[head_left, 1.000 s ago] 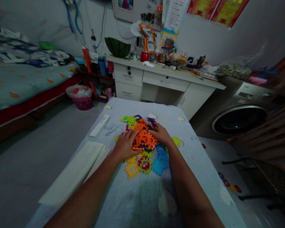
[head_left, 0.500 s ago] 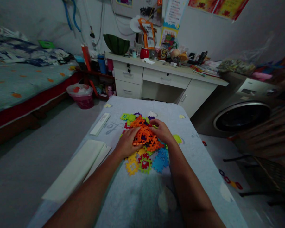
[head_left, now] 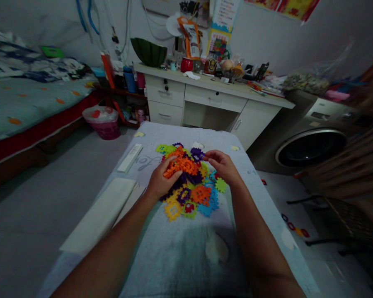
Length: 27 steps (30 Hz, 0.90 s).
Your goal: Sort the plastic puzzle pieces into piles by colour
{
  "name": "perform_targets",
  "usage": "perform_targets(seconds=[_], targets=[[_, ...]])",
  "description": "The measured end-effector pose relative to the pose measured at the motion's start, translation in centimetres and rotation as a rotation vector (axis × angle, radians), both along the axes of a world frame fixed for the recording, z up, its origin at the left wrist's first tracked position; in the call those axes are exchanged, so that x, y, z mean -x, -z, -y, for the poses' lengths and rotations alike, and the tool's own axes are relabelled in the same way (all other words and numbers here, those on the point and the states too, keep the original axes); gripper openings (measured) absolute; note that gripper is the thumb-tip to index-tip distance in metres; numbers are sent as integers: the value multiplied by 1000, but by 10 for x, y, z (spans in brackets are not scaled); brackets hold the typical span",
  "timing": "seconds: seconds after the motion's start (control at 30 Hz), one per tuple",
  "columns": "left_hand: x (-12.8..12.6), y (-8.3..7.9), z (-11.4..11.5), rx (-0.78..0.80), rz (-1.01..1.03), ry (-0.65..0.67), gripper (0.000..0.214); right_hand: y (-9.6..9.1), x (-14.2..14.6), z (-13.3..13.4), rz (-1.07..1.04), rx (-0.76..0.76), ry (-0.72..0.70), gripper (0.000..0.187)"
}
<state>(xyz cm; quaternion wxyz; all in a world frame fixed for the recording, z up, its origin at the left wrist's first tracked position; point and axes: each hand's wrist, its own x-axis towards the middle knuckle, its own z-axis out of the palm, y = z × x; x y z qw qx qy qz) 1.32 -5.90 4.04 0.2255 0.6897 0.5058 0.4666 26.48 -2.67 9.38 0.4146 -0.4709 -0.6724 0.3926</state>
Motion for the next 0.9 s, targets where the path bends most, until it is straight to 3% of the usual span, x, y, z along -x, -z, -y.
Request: perform_targets(seconds=[0.1, 0.2, 0.33, 0.47, 0.57, 0.77, 0.9], targets=[[4, -2, -1, 32, 27, -35, 58, 10, -33, 7, 282, -8, 231, 25], [9, 0, -5, 60, -47, -85, 53, 22, -57, 20, 660, 79, 469, 42], [14, 9, -12, 78, -223, -157, 47, 38, -59, 36, 888, 241, 525, 63], [16, 15, -15, 174, -262, -227, 57, 52, -35, 39, 826, 177, 423, 64], [16, 13, -14, 235, -343, -264, 68, 56, -15, 35, 654, 115, 389, 77], [12, 7, -8, 231, -268, -70, 89, 53, 9, 25, 356, 204, 331, 106], [10, 12, -8, 240, -96, 61, 101, 60, 18, 21, 166, 238, 271, 109]])
